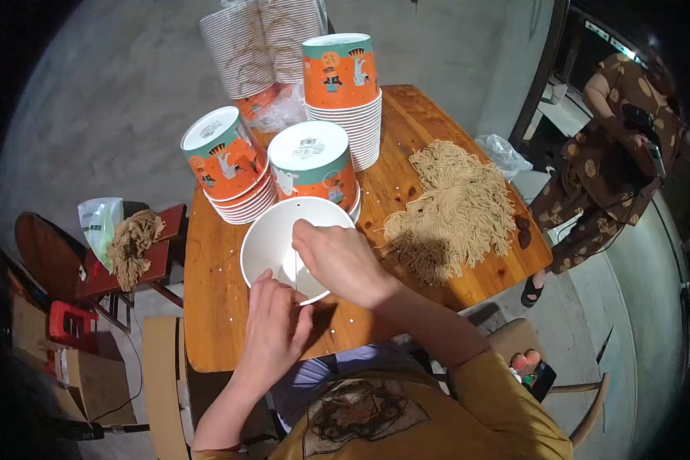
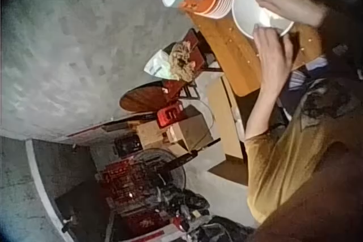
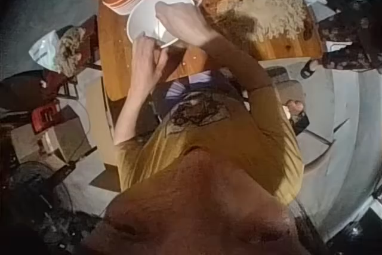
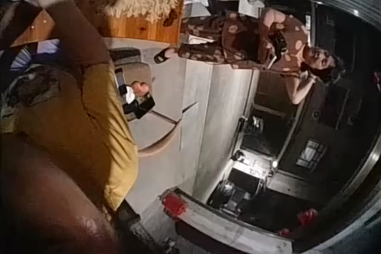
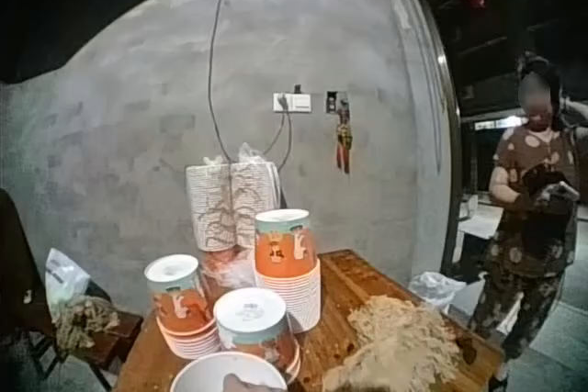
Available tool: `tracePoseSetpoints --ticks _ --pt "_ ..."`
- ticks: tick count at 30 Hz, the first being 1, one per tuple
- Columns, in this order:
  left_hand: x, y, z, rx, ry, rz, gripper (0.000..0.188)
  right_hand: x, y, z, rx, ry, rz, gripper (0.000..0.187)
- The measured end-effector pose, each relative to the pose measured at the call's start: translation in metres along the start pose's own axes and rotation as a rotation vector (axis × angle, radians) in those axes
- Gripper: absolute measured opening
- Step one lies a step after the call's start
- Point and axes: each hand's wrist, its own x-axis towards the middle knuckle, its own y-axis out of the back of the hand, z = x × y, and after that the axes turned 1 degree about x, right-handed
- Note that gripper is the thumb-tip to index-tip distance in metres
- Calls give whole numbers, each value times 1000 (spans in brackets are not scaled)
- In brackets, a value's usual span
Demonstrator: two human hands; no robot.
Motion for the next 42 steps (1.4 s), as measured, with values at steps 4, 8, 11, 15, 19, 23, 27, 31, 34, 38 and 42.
tracePoseSetpoints --ticks 4,8,11,15,19,23,27,31,34,38,42 --pt "-3 3 1 26 -19 -11 24 -2 2 -6 32 -38 15 13" --pt "-4 0 -4 29 1 -12 19 -6 0 -4 103 -26 74 12" --pt "-2 -1 -4 40 -4 16 19 -6 -5 -1 240 83 231 12" --pt "0 -2 -1 14 23 36 17 -16 2 1 248 111 205 15" --pt "-2 -4 -1 18 25 32 16 -20 2 5 269 122 195 12" --pt "-4 -5 -3 -3 48 47 16 -21 -1 10 291 219 224 10" --pt "-5 -7 -7 -23 72 50 17 -25 -3 11 300 279 242 10" --pt "-3 -5 -12 -48 76 123 11 -26 0 6 494 313 219 7" --pt "-2 -5 -19 -84 92 148 8 -27 1 7 570 313 217 6" --pt "-1 -10 -21 -84 79 174 8 -28 3 8 578 308 239 7" --pt "-5 -8 -24 -62 57 185 11 -27 -4 7 511 334 212 11"
